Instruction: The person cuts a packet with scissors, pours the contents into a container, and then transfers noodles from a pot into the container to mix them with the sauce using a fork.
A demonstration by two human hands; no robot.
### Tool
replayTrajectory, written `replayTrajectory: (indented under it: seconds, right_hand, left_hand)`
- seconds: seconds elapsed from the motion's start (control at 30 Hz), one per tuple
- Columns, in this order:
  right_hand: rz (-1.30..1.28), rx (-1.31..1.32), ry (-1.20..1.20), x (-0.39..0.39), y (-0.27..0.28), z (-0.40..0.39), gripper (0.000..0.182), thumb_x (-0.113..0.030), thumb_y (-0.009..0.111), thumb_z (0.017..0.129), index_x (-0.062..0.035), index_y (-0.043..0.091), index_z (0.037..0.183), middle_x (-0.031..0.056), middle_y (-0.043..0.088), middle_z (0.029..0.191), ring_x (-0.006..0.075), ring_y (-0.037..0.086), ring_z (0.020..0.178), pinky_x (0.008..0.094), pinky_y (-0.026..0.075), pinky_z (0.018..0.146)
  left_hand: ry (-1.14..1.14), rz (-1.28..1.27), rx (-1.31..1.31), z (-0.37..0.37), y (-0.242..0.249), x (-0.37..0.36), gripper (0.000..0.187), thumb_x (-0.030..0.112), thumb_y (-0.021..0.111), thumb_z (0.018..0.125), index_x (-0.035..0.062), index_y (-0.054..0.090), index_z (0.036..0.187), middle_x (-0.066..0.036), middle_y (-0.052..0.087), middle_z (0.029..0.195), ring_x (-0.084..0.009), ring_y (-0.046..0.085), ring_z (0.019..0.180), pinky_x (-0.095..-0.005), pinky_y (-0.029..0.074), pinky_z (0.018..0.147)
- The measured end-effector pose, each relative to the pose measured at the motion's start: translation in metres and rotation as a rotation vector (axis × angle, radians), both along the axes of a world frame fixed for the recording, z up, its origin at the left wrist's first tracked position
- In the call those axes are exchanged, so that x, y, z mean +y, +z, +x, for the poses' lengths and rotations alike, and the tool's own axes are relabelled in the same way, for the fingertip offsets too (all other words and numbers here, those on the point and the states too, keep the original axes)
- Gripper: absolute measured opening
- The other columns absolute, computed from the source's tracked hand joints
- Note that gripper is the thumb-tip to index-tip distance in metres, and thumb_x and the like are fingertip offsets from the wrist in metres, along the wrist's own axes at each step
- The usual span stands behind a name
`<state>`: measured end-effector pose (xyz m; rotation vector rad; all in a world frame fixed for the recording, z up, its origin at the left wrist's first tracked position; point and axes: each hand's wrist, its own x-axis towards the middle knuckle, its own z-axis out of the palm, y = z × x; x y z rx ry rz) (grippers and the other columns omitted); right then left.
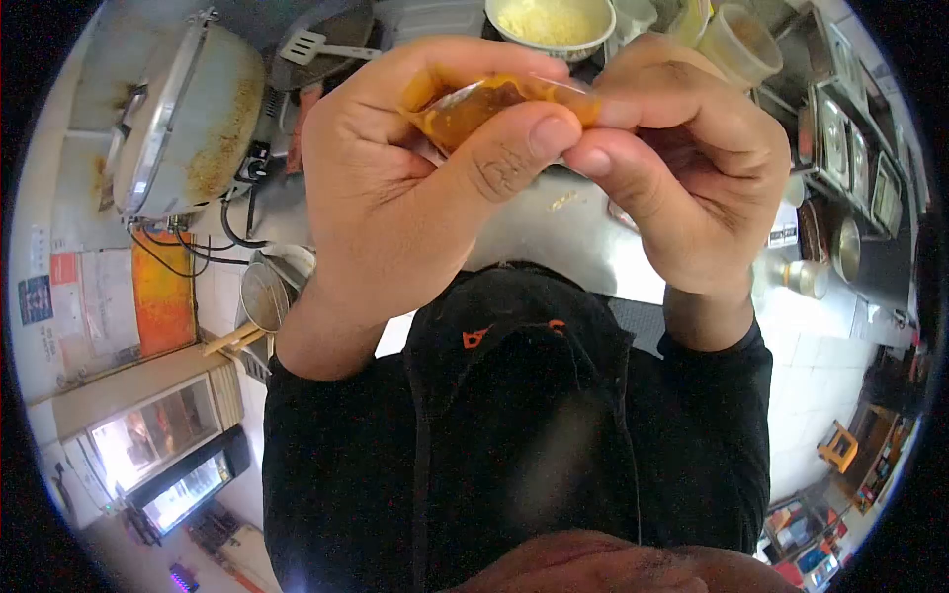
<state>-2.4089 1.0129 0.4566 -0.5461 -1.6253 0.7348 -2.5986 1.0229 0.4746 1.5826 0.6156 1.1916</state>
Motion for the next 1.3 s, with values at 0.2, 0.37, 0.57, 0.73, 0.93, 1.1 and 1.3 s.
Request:
replayTrajectory:
  seconds: [0.2,0.37,0.57,0.73,0.93,1.1,1.3]
  right_hand:
    - [0.028,0.229,0.063,0.009,0.035,-0.022,0.011,-0.005,0.061,0.089,0.003,0.061,0.097,0.009,0.063,0.083,0.0059,0.048,0.061,0.0152,0.037,0.055]
    - [-0.104,0.339,0.18,0.01,0.076,-0.035,0.013,-0.006,0.071,0.083,0.0038,0.064,0.088,0.0102,0.065,0.073,0.0053,0.05,0.051,0.0177,0.039,0.046]
    - [-0.137,0.354,0.22,-0.016,0.117,-0.072,0.012,-0.007,0.067,0.086,0.0037,0.064,0.09,0.0075,0.063,0.07,0.0061,0.048,0.049,0.0185,0.039,0.045]
    - [-0.172,0.401,0.517,-0.01,0.132,-0.113,0.016,-0.01,0.063,0.09,0.0037,0.062,0.097,0.0078,0.061,0.074,0.0078,0.05,0.055,0.0197,0.04,0.049]
    - [-0.203,0.377,0.738,-0.014,0.144,-0.181,0.026,-0.025,0.059,0.091,-0.0005,0.062,0.102,0.0061,0.061,0.089,0.0083,0.052,0.066,0.0208,0.041,0.057]
    - [-0.269,0.419,1.082,-0.012,0.148,-0.223,0.028,-0.026,0.052,0.091,0.0009,0.059,0.094,0.0093,0.059,0.085,0.0166,0.054,0.074,0.0266,0.045,0.067]
    - [-0.24,0.393,1.121,-0.019,0.143,-0.263,0.034,-0.033,0.054,0.089,0.0008,0.058,0.09,0.0096,0.058,0.083,0.0159,0.055,0.076,0.024,0.045,0.068]
  left_hand:
    - [0.077,0.089,-0.188,-0.007,0.02,-0.011,0.066,0.035,0.08,0.075,-0.0052,0.053,0.121,-0.016,0.066,0.105,-0.0229,0.067,0.084,-0.0265,0.054,0.064]
    - [0.142,0.098,-0.161,-0.029,0.033,-0.027,0.066,0.039,0.078,0.076,-0.005,0.054,0.119,-0.021,0.067,0.102,-0.0247,0.068,0.081,-0.0277,0.053,0.064]
    - [0.172,0.244,-0.274,-0.063,0.049,-0.049,0.049,0.029,0.071,0.081,-0.005,0.056,0.113,-0.019,0.067,0.095,-0.0215,0.066,0.082,-0.0292,0.052,0.069]
    - [0.322,0.793,-0.107,-0.111,0.062,-0.048,0.029,0.002,0.074,0.078,-0.0023,0.059,0.103,-0.015,0.067,0.092,-0.0202,0.064,0.079,-0.0317,0.051,0.072]
    - [0.572,1.25,0.101,-0.137,0.094,-0.068,0.036,0.003,0.079,0.069,0.005,0.065,0.103,-0.01,0.066,0.085,-0.0217,0.061,0.068,-0.0295,0.049,0.058]
    - [0.78,1.521,-0.023,-0.149,0.097,-0.063,0.023,0.009,0.073,0.063,0.0097,0.072,0.086,-0.001,0.061,0.075,-0.0134,0.056,0.065,-0.0245,0.038,0.048]
    - [0.801,1.516,0.013,-0.179,0.091,-0.073,0.024,0.009,0.074,0.07,0.0097,0.07,0.094,-0.001,0.058,0.078,-0.0163,0.053,0.065,-0.0259,0.041,0.053]
